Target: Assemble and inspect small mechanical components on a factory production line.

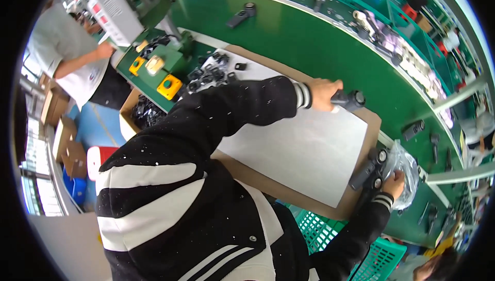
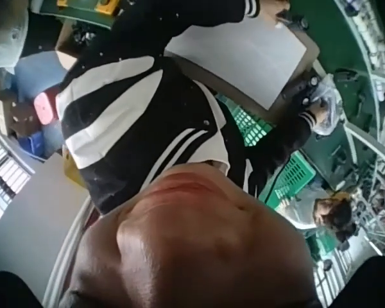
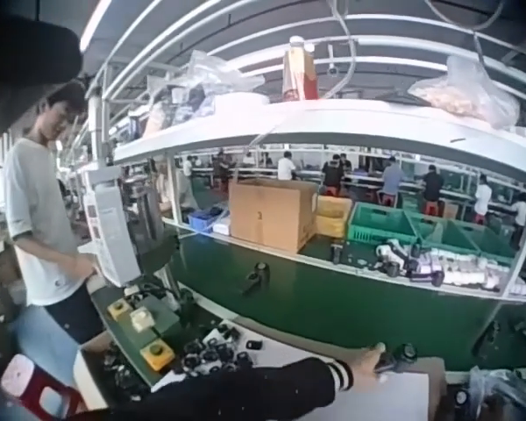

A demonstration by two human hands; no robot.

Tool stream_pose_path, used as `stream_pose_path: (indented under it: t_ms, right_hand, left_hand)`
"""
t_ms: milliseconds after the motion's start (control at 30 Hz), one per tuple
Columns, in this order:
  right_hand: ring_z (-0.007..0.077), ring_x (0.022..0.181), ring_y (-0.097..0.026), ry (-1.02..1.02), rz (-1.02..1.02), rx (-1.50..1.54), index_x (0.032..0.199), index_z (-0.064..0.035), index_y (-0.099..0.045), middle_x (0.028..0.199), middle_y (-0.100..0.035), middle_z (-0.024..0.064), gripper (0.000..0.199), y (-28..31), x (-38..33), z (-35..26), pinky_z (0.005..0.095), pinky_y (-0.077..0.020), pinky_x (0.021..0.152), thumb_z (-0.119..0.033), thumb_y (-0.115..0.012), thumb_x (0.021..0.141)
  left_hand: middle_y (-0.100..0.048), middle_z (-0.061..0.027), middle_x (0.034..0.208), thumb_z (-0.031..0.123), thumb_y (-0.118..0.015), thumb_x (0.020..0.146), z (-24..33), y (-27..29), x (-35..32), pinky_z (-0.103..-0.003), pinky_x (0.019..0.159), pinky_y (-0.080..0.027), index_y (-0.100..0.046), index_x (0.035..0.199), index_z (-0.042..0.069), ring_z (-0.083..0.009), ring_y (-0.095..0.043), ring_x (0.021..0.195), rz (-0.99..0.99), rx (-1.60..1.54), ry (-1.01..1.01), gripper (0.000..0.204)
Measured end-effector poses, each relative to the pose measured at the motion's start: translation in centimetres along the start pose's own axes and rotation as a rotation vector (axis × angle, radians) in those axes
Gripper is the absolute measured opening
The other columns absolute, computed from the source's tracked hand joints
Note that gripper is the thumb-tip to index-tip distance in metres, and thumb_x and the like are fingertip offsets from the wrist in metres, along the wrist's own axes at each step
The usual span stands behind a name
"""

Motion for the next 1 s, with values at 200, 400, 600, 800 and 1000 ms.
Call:
stream_pose_path:
  t_ms: [200,400,600,800,1000]
  right_hand:
    - [0.035,0.087,-0.062,0.059,0.143,0.043,0.105,-0.0055,-0.06,0.099,-0.066,0.0125,0.023,0.8,0.4,-0.7,0.0387,-0.0478,0.079,-0.014,-0.051,0.086]
    - [0.0346,0.087,-0.061,0.153,0.268,0.099,0.108,-0.0052,-0.06,0.101,-0.066,0.0129,0.024,2.9,-0.3,-4.4,0.0371,-0.0477,0.081,-0.013,-0.048,0.089]
    - [0.0282,0.081,-0.061,0.155,0.429,0.209,0.106,-0.0058,-0.061,0.096,-0.066,0.0121,0.021,5.4,-2.1,-6.1,0.0338,-0.0491,0.074,-0.019,-0.052,0.092]
    - [0.0248,0.079,-0.061,0.14,0.595,0.44,0.101,-0.0024,-0.062,0.091,-0.065,0.012,0.025,8.2,-5.9,-10.2,0.0321,-0.0491,0.071,-0.025,-0.052,0.094]
    - [0.0172,0.071,-0.055,-0.024,0.355,0.783,0.09,-0.0029,-0.059,0.076,-0.058,0.0058,0.03,3.4,-10.3,-17.6,0.0282,-0.0457,0.066,-0.03,-0.047,0.096]
  left_hand:
    - [-0.054,-0.0231,0.099,0.015,-0.059,0.074,-4.3,-0.6,-16.7,-0.044,0.074,-0.046,-0.032,0.126,0.006,-0.0423,-0.057,0.08,0.212,-0.359,0.21,0.059]
    - [-0.039,-0.0194,0.124,0.021,-0.059,0.071,-2.8,-0.7,-22.7,-0.042,0.09,-0.032,-0.029,0.135,0.003,-0.0356,-0.04,0.109,0.425,-0.097,0.293,0.073]
    - [-0.036,-0.0188,0.13,0.025,-0.061,0.073,-5.8,5.4,-25.5,-0.044,0.095,-0.031,-0.037,0.132,0.01,-0.0348,-0.037,0.116,0.474,0.066,0.283,0.065]
    - [-0.035,-0.0215,0.136,0.027,-0.059,0.073,-12.5,5.5,-27.9,-0.049,0.105,-0.023,-0.046,0.127,0.011,-0.0357,-0.029,0.13,0.363,0.431,0.297,0.058]
    - [-0.043,-0.0166,0.13,0.02,-0.053,0.076,-12.2,5.0,-28.1,-0.05,0.103,-0.023,-0.049,0.122,0.011,-0.0328,-0.034,0.125,0.521,0.371,0.14,0.047]
Point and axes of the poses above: each hand's wrist, its own x-axis towards the middle knuckle, its own y-axis out of the back of the hand, z = x × y, the point moved 7 cm from there along x, towards the middle knuckle
